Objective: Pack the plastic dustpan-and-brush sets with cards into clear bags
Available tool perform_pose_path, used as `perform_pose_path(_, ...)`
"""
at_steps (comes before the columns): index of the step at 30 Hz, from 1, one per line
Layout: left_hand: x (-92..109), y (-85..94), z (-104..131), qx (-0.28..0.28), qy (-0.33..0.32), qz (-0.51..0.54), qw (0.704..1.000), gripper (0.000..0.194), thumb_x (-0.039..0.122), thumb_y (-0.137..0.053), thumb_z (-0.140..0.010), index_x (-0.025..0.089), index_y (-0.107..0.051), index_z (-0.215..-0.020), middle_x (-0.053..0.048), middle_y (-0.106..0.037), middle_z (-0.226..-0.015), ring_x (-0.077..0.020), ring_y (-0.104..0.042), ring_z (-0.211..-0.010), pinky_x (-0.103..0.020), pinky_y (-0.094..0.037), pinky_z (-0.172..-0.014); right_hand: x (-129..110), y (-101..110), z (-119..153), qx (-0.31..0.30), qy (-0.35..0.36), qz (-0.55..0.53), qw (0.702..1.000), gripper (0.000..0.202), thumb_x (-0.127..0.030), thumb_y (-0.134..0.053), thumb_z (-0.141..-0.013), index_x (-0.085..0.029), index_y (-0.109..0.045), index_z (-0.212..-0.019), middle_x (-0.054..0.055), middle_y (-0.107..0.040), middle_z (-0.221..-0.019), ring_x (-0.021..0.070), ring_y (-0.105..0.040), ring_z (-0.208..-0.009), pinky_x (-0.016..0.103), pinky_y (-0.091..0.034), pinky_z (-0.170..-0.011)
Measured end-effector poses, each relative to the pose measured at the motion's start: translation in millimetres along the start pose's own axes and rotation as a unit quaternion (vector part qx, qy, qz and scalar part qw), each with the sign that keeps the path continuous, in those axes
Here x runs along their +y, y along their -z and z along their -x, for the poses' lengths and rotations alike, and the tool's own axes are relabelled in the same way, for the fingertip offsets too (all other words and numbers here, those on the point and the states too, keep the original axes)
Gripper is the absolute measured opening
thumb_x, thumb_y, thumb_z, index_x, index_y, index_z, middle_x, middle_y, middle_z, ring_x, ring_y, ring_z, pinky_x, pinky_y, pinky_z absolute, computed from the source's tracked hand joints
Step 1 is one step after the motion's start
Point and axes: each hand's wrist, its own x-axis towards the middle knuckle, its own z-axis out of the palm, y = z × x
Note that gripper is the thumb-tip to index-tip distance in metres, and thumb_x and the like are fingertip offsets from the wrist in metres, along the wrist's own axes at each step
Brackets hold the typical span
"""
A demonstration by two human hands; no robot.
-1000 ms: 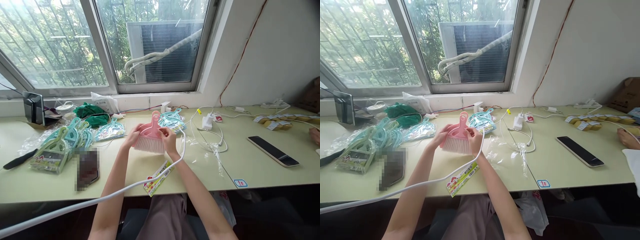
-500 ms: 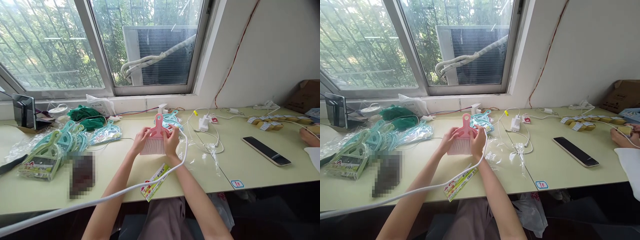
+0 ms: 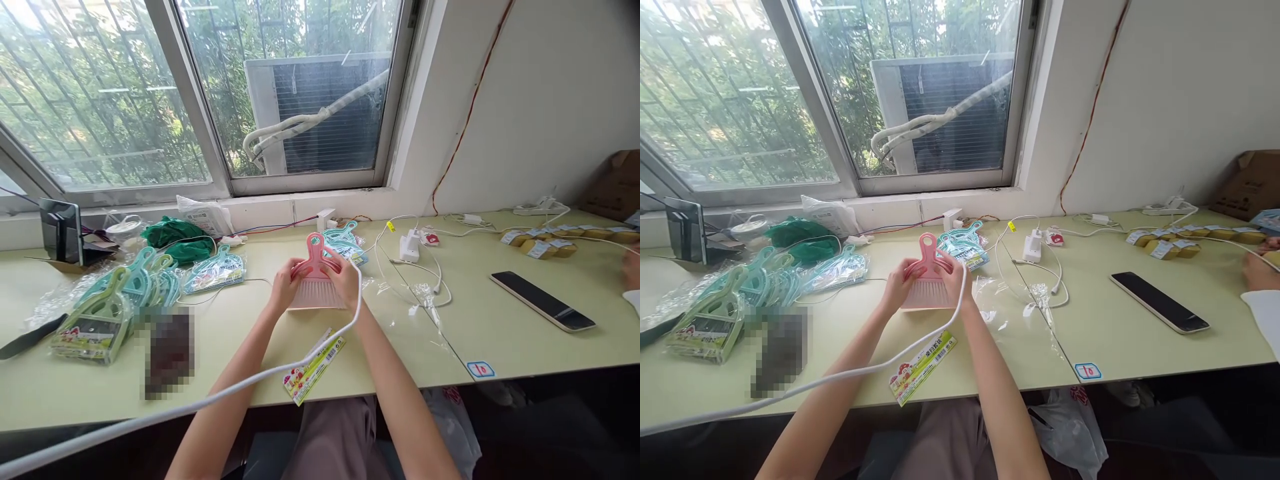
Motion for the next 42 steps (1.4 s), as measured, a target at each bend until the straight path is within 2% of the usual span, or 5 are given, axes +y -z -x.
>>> perform_pose_path(13,-8.5,-10.4,-2.3,-0.007,0.037,0.147,0.988,0.029,0.05,-0.056,-0.082,0.023,-0.056,-0.092,0.0,-0.07,-0.083,-0.0175,-0.064,-0.08,-0.027,-0.046,-0.075,-4.7,-5.3,3.5,0.03,-0.038,0.02,0.999,0.023,-0.039,-0.07,-0.074,-0.021,-0.075,-0.088,0.005,-0.076,-0.089,0.0223,-0.07,-0.083,0.035,-0.054,-0.077)
perform_pose_path(26,-0.2,-7.7,5.4,0.045,0.041,-0.032,0.998,0.023,0.047,-0.051,-0.086,0.027,-0.06,-0.094,0.002,-0.068,-0.072,-0.0168,-0.059,-0.066,-0.025,-0.039,-0.063,-5.9,-10.0,8.5,0.068,-0.031,0.076,0.994,0.023,-0.041,-0.068,-0.073,-0.022,-0.075,-0.084,0.006,-0.076,-0.084,0.0242,-0.07,-0.079,0.035,-0.052,-0.073)
perform_pose_path(33,1.3,-3.5,0.0,-0.035,0.035,0.144,0.988,0.041,0.049,-0.055,-0.083,0.021,-0.06,-0.112,-0.003,-0.071,-0.085,-0.0195,-0.064,-0.081,-0.027,-0.045,-0.074,0.0,-6.6,3.6,0.069,-0.041,0.083,0.993,0.022,-0.041,-0.069,-0.073,-0.022,-0.075,-0.083,0.006,-0.076,-0.082,0.0238,-0.07,-0.077,0.035,-0.052,-0.071)
perform_pose_path(38,-2.0,0.8,-4.0,-0.057,0.017,0.07,0.996,0.042,0.053,-0.048,-0.085,0.016,-0.069,-0.084,-0.003,-0.068,-0.075,-0.0179,-0.058,-0.072,-0.025,-0.042,-0.065,-0.5,-7.6,5.9,0.062,-0.038,0.104,0.992,0.024,-0.043,-0.067,-0.074,-0.022,-0.074,-0.083,0.006,-0.075,-0.086,0.0238,-0.069,-0.08,0.035,-0.051,-0.071)
perform_pose_path(42,-6.2,-2.0,-4.4,-0.032,0.022,0.028,0.999,0.043,0.052,-0.047,-0.086,0.016,-0.07,-0.085,-0.001,-0.067,-0.075,-0.0165,-0.055,-0.07,-0.025,-0.04,-0.065,-2.4,-13.2,8.5,0.051,-0.038,0.115,0.991,0.025,-0.042,-0.064,-0.077,-0.021,-0.073,-0.087,0.007,-0.075,-0.088,0.0234,-0.068,-0.082,0.036,-0.051,-0.075)
